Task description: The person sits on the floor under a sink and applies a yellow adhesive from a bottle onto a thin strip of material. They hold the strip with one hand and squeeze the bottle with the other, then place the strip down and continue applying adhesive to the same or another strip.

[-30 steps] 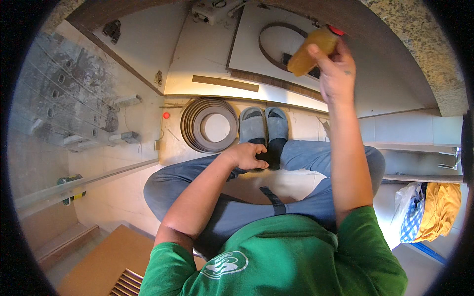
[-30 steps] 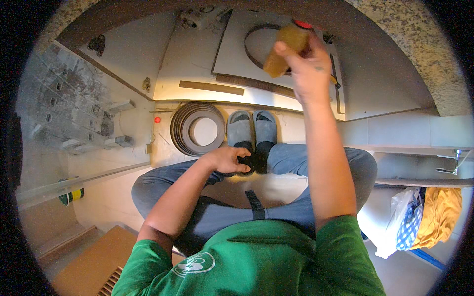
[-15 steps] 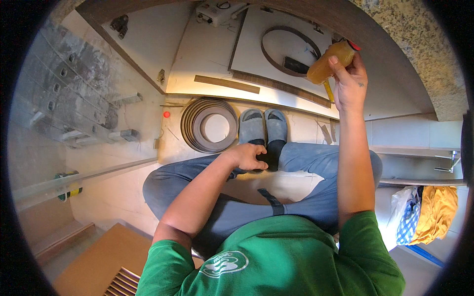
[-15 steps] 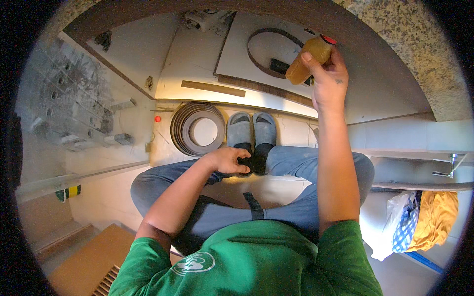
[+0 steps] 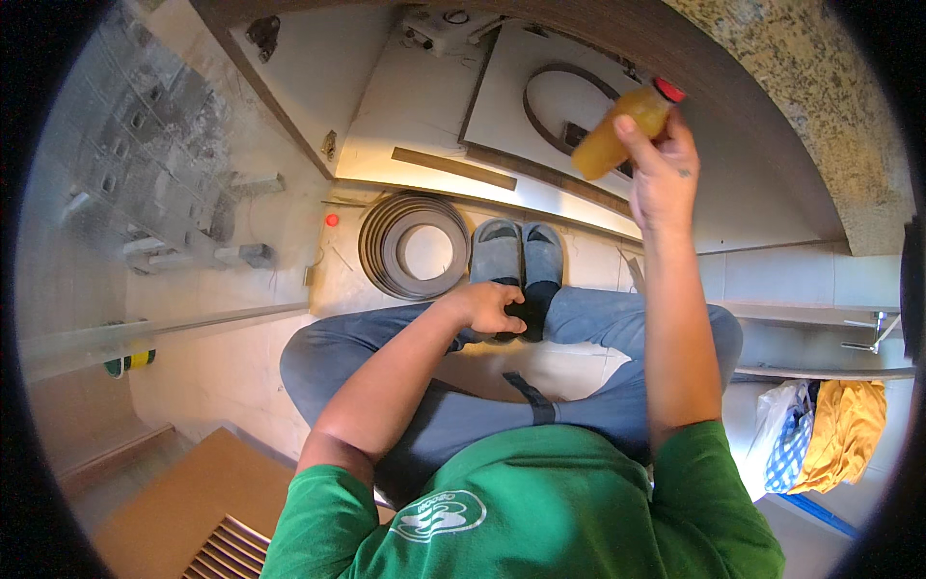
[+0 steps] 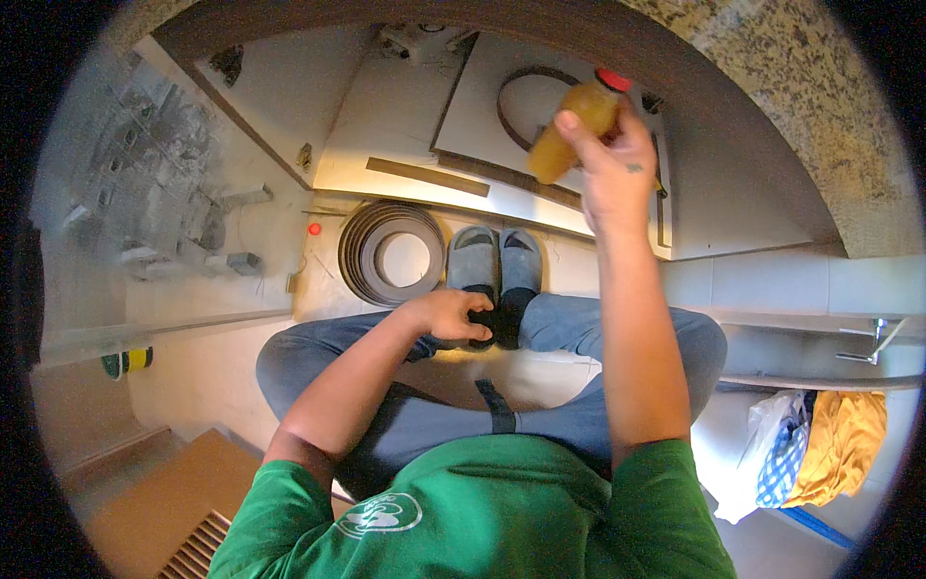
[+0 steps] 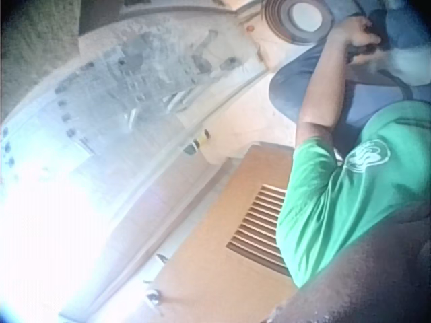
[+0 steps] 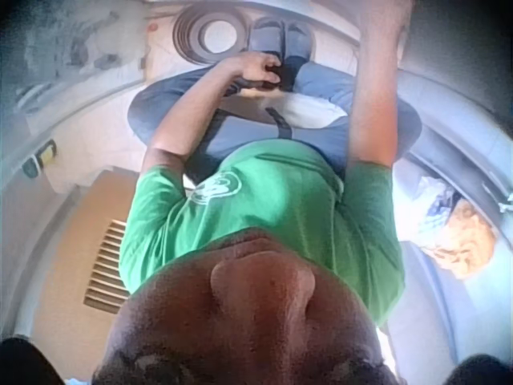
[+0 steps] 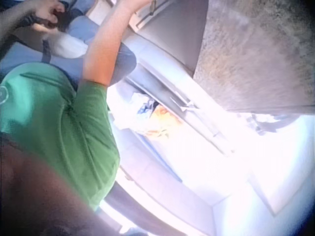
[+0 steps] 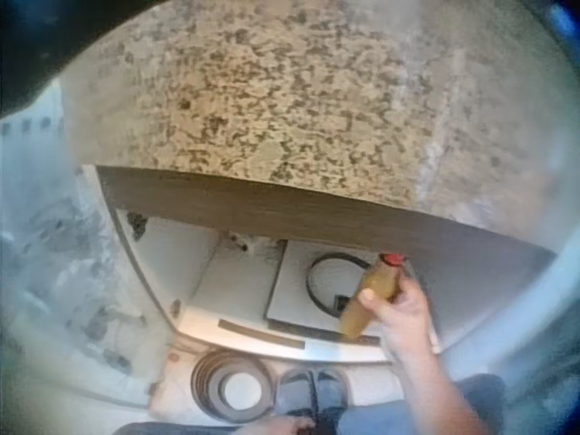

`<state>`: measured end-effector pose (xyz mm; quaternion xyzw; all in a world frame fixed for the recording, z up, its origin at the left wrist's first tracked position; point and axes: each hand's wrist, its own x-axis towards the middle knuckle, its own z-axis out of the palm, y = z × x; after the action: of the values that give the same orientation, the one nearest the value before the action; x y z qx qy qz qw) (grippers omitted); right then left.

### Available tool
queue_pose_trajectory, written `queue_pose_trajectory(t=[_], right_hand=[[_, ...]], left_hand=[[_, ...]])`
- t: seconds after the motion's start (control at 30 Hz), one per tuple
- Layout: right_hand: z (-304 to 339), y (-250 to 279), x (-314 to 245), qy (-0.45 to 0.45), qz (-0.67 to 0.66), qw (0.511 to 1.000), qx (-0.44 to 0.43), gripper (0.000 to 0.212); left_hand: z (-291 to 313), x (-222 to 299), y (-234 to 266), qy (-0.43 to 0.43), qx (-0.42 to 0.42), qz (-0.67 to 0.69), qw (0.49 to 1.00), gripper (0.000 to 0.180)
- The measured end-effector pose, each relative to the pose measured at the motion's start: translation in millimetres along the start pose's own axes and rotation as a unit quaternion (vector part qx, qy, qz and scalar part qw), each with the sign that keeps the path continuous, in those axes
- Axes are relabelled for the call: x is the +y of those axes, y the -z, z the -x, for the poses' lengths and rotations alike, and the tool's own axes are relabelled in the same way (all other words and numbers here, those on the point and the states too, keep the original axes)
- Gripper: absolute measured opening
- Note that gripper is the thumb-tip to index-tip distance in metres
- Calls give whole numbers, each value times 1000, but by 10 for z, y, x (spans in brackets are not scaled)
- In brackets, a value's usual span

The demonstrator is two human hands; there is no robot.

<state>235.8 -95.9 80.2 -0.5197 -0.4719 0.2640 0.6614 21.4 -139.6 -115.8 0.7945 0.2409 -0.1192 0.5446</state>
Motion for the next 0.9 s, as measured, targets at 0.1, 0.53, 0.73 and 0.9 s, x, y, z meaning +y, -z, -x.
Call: queue_pose_trajectory(t=[0.1,0.53,0.73,0.9], right_hand=[[13,42,-40,-21,47,998,28,44],[0,-821,108,-2,-49,996,-78,44],[5,-449,8,-2,-12,999,-42,41],[-58,-867,117,-1,-16,997,-76,43]], left_hand=[[8,40,3,9,-13,-11,1000,78],[7,-32,9,-12,1,-5,1000,76],[-20,-82,-38,-22,-1,1,1000,77],[2,-44,-3,-14,-11,13,1000,79]])
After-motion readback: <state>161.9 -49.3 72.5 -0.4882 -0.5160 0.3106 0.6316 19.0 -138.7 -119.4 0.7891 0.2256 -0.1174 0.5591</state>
